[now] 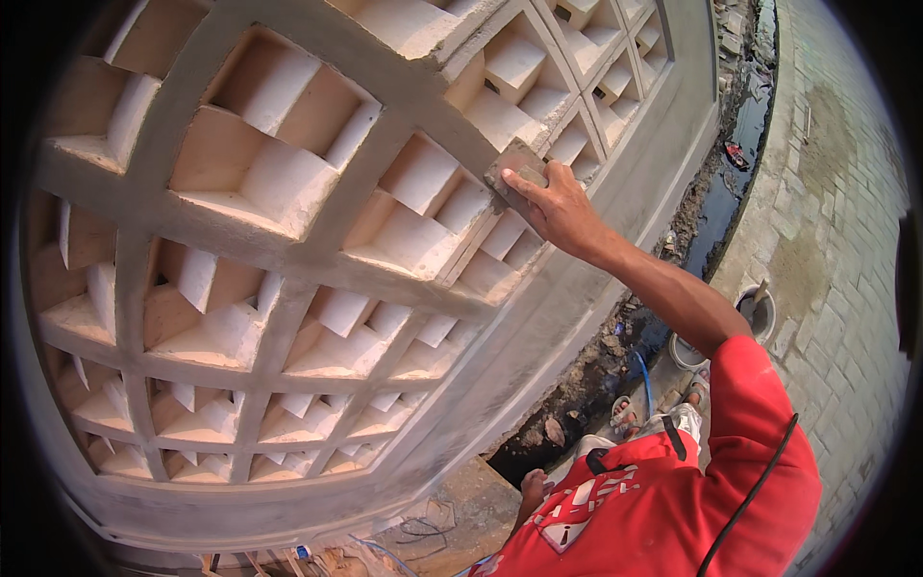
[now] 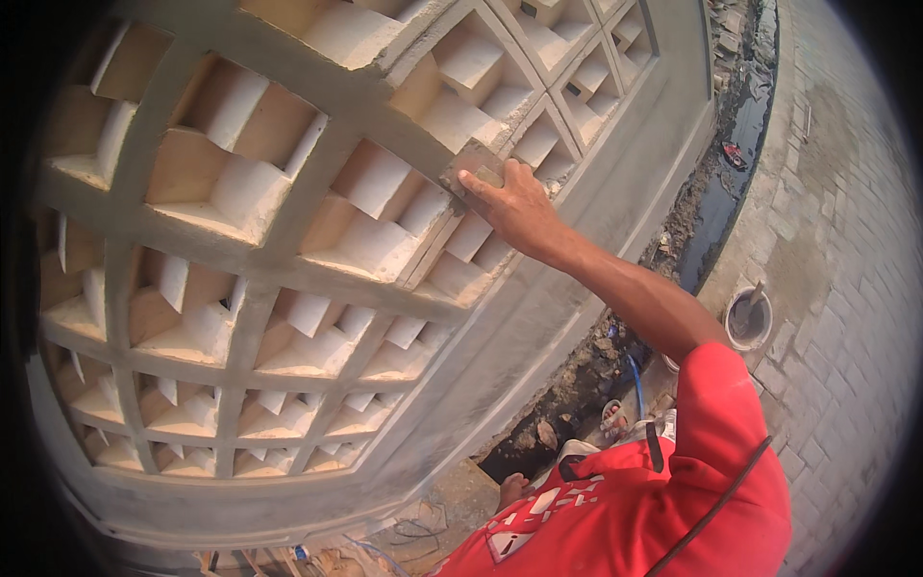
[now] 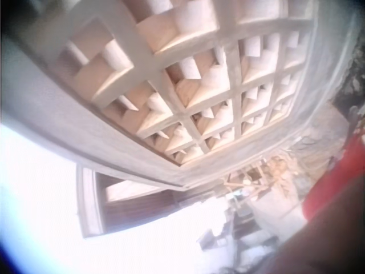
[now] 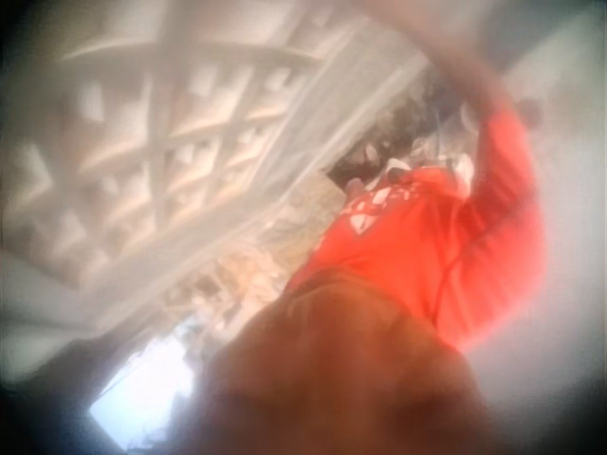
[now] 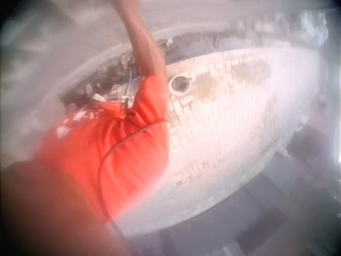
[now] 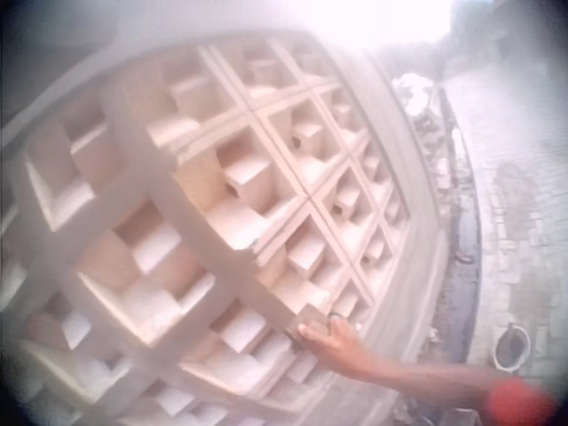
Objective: The person applies plaster to a geometrically patterned ceiling using a trowel, smoothing the surface across multiple sections. The person repeatedly scoops plaster from a bucket and spreads it over the ceiling grid.
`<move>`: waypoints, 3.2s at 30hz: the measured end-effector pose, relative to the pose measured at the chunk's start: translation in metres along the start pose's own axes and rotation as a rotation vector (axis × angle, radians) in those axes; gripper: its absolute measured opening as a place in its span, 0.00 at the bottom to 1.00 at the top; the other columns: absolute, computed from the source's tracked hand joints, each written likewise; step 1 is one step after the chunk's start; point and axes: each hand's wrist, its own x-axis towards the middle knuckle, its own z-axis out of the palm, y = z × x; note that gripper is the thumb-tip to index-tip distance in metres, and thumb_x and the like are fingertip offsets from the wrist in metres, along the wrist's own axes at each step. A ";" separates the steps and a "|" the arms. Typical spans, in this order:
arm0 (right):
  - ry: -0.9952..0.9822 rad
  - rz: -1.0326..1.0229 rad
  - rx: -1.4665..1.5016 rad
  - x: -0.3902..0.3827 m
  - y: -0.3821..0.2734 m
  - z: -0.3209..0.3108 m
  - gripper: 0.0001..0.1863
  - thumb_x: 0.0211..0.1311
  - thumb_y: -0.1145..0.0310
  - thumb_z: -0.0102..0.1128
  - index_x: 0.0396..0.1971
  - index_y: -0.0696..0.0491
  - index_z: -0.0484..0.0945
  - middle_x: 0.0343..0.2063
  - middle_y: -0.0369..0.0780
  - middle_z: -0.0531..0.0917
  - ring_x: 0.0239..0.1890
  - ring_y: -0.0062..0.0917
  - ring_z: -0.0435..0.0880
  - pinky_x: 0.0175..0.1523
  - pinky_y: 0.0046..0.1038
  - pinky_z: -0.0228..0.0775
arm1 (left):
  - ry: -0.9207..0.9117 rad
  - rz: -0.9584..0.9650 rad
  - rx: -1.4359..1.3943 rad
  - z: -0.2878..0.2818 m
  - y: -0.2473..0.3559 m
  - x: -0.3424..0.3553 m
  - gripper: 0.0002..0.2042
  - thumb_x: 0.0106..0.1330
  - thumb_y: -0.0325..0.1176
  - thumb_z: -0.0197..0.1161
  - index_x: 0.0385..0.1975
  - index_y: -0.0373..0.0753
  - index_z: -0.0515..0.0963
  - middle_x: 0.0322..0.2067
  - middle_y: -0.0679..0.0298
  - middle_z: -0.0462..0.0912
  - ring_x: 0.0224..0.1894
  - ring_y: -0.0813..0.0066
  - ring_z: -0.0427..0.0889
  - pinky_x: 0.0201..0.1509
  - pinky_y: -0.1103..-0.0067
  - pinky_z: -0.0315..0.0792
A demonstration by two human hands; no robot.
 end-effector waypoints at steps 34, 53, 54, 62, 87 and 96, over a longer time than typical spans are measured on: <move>-0.018 -0.014 0.122 0.031 -0.042 -0.038 0.31 0.47 0.78 0.56 0.56 0.47 0.70 0.30 0.45 0.68 0.32 0.35 0.72 0.42 0.32 0.67 | 0.011 0.428 0.368 0.018 -0.019 0.036 0.15 0.55 0.38 0.58 0.12 0.36 0.72 0.11 0.65 0.70 0.19 0.78 0.70 0.25 0.75 0.65; 0.237 0.227 0.433 0.061 -0.141 -0.023 0.28 0.52 0.75 0.54 0.57 0.61 0.66 0.41 0.47 0.79 0.42 0.28 0.78 0.50 0.26 0.69 | -0.172 0.695 0.241 -0.044 -0.028 0.097 0.10 0.58 0.36 0.61 0.38 0.42 0.73 0.29 0.64 0.77 0.21 0.71 0.79 0.23 0.74 0.76; 0.313 0.229 0.449 0.075 -0.126 -0.026 0.28 0.52 0.75 0.54 0.57 0.62 0.66 0.41 0.47 0.79 0.41 0.27 0.78 0.50 0.26 0.69 | -0.193 0.814 0.211 -0.047 -0.034 0.106 0.10 0.58 0.36 0.61 0.38 0.42 0.73 0.30 0.64 0.77 0.21 0.71 0.79 0.23 0.75 0.76; 0.105 0.287 0.407 0.067 -0.187 0.004 0.28 0.51 0.74 0.55 0.56 0.61 0.67 0.43 0.48 0.78 0.40 0.27 0.78 0.49 0.26 0.68 | -0.209 0.584 0.244 -0.041 -0.013 0.102 0.10 0.56 0.36 0.62 0.35 0.41 0.73 0.28 0.63 0.76 0.21 0.70 0.79 0.23 0.74 0.75; 0.126 -0.154 -0.030 0.127 -0.110 -0.101 0.30 0.48 0.77 0.56 0.56 0.47 0.70 0.31 0.43 0.70 0.34 0.34 0.73 0.44 0.33 0.68 | -0.134 1.012 0.692 -0.017 -0.043 0.105 0.07 0.53 0.31 0.60 0.18 0.38 0.70 0.18 0.65 0.73 0.27 0.71 0.79 0.19 0.70 0.71; 0.114 -0.225 -0.093 0.181 -0.124 -0.100 0.31 0.50 0.76 0.52 0.59 0.46 0.68 0.32 0.45 0.69 0.35 0.35 0.73 0.47 0.31 0.66 | -0.151 0.732 0.494 0.008 -0.013 0.100 0.08 0.54 0.33 0.60 0.18 0.39 0.70 0.16 0.63 0.72 0.22 0.67 0.78 0.17 0.71 0.69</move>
